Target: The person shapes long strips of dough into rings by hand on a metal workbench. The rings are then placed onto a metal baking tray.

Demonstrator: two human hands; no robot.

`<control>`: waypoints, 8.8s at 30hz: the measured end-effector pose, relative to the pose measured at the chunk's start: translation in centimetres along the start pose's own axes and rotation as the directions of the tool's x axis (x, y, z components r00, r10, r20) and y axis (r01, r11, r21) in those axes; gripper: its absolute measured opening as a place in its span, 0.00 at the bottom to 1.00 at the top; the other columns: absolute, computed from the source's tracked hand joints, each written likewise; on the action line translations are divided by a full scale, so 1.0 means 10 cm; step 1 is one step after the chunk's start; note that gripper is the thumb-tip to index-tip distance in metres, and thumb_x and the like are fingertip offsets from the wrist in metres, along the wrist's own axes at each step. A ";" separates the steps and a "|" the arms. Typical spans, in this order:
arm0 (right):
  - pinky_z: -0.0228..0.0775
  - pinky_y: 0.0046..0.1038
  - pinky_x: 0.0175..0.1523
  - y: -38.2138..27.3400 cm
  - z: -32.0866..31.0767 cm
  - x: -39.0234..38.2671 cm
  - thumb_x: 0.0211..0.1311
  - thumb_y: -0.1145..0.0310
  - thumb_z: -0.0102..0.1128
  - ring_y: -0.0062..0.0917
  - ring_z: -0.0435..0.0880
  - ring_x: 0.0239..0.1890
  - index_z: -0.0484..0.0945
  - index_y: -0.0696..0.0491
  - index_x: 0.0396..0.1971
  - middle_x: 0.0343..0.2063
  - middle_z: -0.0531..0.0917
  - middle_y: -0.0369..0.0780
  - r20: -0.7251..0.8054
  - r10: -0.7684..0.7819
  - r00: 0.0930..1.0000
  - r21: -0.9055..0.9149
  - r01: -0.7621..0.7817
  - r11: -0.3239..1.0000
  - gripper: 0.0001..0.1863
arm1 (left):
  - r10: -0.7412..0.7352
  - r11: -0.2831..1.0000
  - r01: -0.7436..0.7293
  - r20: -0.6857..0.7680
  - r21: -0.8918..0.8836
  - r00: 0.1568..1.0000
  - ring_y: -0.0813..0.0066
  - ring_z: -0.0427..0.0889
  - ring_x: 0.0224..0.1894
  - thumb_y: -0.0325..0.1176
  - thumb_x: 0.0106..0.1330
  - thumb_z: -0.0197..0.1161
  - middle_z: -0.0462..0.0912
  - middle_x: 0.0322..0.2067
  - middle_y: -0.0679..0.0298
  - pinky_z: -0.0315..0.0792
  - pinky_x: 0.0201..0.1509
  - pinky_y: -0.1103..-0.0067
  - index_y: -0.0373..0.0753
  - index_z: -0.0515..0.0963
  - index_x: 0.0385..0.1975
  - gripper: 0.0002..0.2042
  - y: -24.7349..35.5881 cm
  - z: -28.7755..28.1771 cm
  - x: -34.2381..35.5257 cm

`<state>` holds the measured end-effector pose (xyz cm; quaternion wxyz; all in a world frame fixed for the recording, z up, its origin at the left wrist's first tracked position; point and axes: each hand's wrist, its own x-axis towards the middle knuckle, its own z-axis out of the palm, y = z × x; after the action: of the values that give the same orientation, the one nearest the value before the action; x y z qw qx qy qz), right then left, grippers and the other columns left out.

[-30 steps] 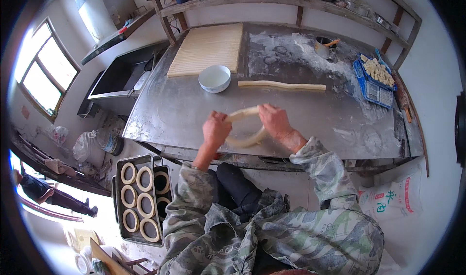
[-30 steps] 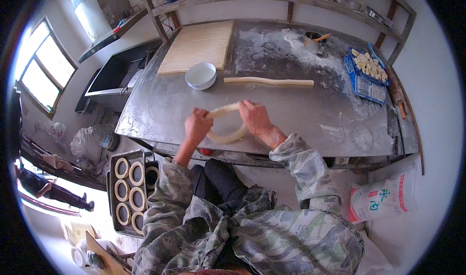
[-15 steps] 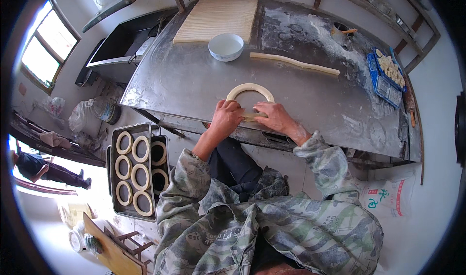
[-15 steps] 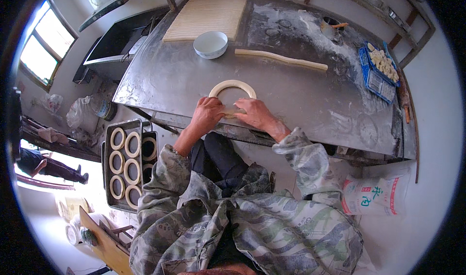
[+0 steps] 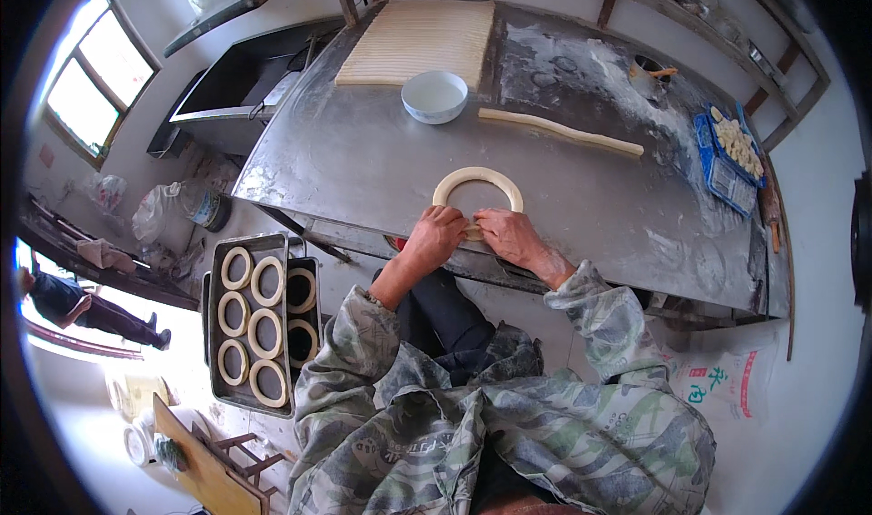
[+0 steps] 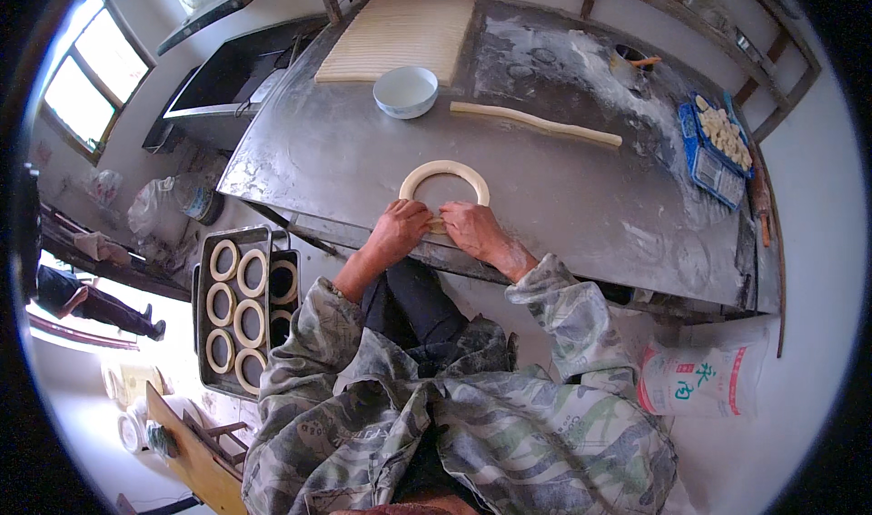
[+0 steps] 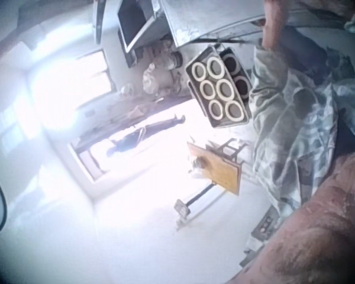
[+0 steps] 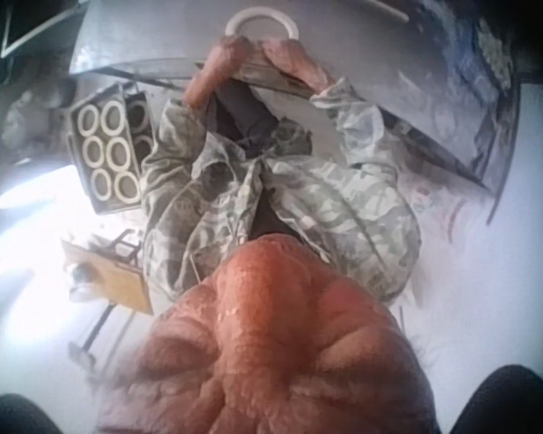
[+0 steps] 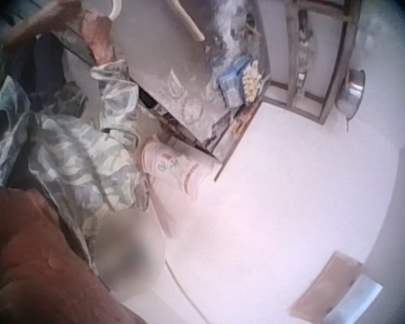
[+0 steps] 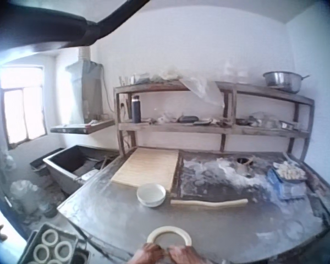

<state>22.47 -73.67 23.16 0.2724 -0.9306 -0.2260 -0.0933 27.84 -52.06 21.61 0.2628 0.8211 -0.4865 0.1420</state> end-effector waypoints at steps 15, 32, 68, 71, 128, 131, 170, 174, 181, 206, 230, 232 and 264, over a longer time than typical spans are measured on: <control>0.78 0.41 0.49 0.06 0.21 0.02 0.60 0.74 0.55 0.43 0.84 0.46 0.81 0.59 0.36 0.42 0.84 0.47 -0.147 -0.104 0.984 -0.041 0.099 0.994 0.08 | 0.054 0.997 -0.054 0.007 0.058 0.999 0.59 0.78 0.50 0.28 0.56 0.61 0.79 0.42 0.60 0.72 0.57 0.67 0.37 0.80 0.39 0.11 -0.04 -0.06 -0.02; 0.74 0.42 0.57 0.05 0.11 -0.01 0.60 0.74 0.57 0.45 0.82 0.51 0.81 0.60 0.41 0.49 0.83 0.49 -0.025 -0.118 0.993 -0.093 0.115 0.989 0.11 | 0.028 0.990 -0.019 -0.064 0.136 0.998 0.62 0.79 0.49 0.33 0.56 0.63 0.79 0.41 0.62 0.72 0.55 0.68 0.39 0.80 0.36 0.09 -0.03 -0.01 -0.11; 0.76 0.33 0.44 0.37 0.38 1.06 0.64 0.69 0.60 0.35 0.87 0.35 0.81 0.62 0.47 0.35 0.86 0.50 -0.253 0.425 0.869 0.468 -0.274 0.840 0.16 | -0.782 0.590 0.797 -0.157 0.127 0.604 0.44 0.80 0.53 0.39 0.60 0.62 0.80 0.54 0.49 0.76 0.55 0.60 0.39 0.80 0.53 0.21 -0.88 -0.41 0.14; 0.77 0.31 0.40 -0.16 0.20 0.38 0.68 0.70 0.57 0.33 0.87 0.34 0.81 0.61 0.47 0.35 0.87 0.48 -0.368 0.415 0.832 0.446 -0.233 0.864 0.13 | -0.588 0.756 0.638 -0.275 0.145 0.760 0.52 0.77 0.56 0.37 0.62 0.64 0.80 0.54 0.54 0.73 0.57 0.60 0.38 0.80 0.51 0.18 -0.83 -0.34 -0.06; 0.69 0.38 0.30 3.14 0.41 -4.66 0.67 0.65 0.53 0.38 0.77 0.23 0.75 0.56 0.17 0.21 0.79 0.45 -0.788 0.544 0.289 -0.169 -0.951 0.259 0.18 | -0.494 0.567 0.687 0.479 -0.456 0.726 0.69 0.84 0.40 0.37 0.68 0.62 0.86 0.40 0.57 0.76 0.48 0.72 0.37 0.82 0.53 0.17 0.67 2.55 -0.22; 0.76 0.46 0.39 3.00 0.26 -4.92 0.63 0.55 0.58 0.51 0.85 0.36 0.85 0.55 0.29 0.31 0.87 0.51 -0.717 0.649 0.255 -0.138 -0.964 0.226 0.18 | -0.470 0.533 0.696 0.516 -0.481 0.716 0.69 0.84 0.40 0.37 0.68 0.62 0.86 0.40 0.57 0.76 0.48 0.72 0.37 0.82 0.53 0.17 0.80 2.75 -0.06; 0.77 0.37 0.51 3.43 0.43 -5.24 0.53 0.53 0.74 0.42 0.84 0.48 0.81 0.52 0.50 0.45 0.87 0.44 -0.792 0.551 0.262 -0.009 -0.908 0.420 0.27 | -0.621 0.363 0.799 0.514 -0.480 0.591 0.67 0.82 0.44 0.39 0.69 0.61 0.85 0.43 0.58 0.74 0.51 0.70 0.38 0.81 0.54 0.18 0.63 2.66 -0.07; 0.74 0.33 0.54 3.38 0.46 -5.05 0.59 0.55 0.71 0.39 0.83 0.51 0.79 0.55 0.54 0.48 0.86 0.42 -0.697 0.700 0.159 0.234 -0.871 0.431 0.27 | -0.646 0.376 0.805 0.494 -0.458 0.582 0.67 0.82 0.44 0.39 0.69 0.61 0.85 0.44 0.58 0.74 0.52 0.69 0.38 0.80 0.55 0.18 0.58 2.60 -0.11; 0.71 0.37 0.59 3.14 0.42 -5.04 0.67 0.59 0.58 0.43 0.79 0.54 0.75 0.56 0.56 0.52 0.81 0.47 -0.644 0.728 0.233 0.165 -0.888 0.429 0.23 | -0.632 0.400 0.798 0.495 -0.451 0.596 0.67 0.82 0.45 0.39 0.69 0.60 0.84 0.44 0.58 0.74 0.52 0.69 0.38 0.80 0.55 0.18 0.54 2.61 0.01; 0.76 0.44 0.39 1.93 0.37 -4.14 0.48 0.60 0.69 0.46 0.86 0.33 0.87 0.54 0.30 0.27 0.86 0.50 -0.509 0.811 0.289 -0.013 -0.945 0.328 0.14 | -0.636 0.377 0.795 0.492 -0.474 0.595 0.66 0.81 0.47 0.40 0.69 0.60 0.83 0.47 0.59 0.73 0.55 0.68 0.39 0.79 0.56 0.19 0.43 2.58 -0.01; 0.67 0.49 0.62 1.30 0.98 -2.22 0.54 0.71 0.58 0.55 0.77 0.56 0.77 0.61 0.53 0.51 0.79 0.57 -0.144 0.342 0.929 -0.284 -0.370 0.885 0.24 | -0.651 0.386 0.778 0.452 -0.496 0.610 0.65 0.80 0.49 0.41 0.70 0.59 0.82 0.49 0.59 0.72 0.57 0.67 0.39 0.79 0.57 0.19 0.29 2.41 -0.13; 0.65 0.48 0.64 1.33 0.96 -2.23 0.54 0.72 0.58 0.55 0.75 0.58 0.77 0.62 0.54 0.53 0.78 0.58 -0.067 0.360 0.931 -0.242 -0.365 0.899 0.25 | -0.644 0.390 0.777 0.457 -0.495 0.614 0.65 0.80 0.49 0.41 0.70 0.59 0.82 0.49 0.59 0.72 0.57 0.67 0.39 0.79 0.57 0.19 0.29 2.41 -0.13; 0.62 0.52 0.66 1.10 1.36 -1.64 0.62 0.75 0.50 0.56 0.73 0.61 0.75 0.62 0.57 0.54 0.77 0.60 -0.146 0.313 0.939 -0.073 -0.325 0.943 0.22 | -0.614 0.395 0.760 0.467 -0.516 0.636 0.64 0.79 0.52 0.42 0.70 0.58 0.81 0.52 0.60 0.70 0.60 0.65 0.40 0.77 0.58 0.20 0.37 2.52 -0.20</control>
<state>13.95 -80.50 1.82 0.2531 -0.9587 -0.0488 -0.1202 23.04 -66.40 1.00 0.5245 0.8016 -0.1410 -0.2500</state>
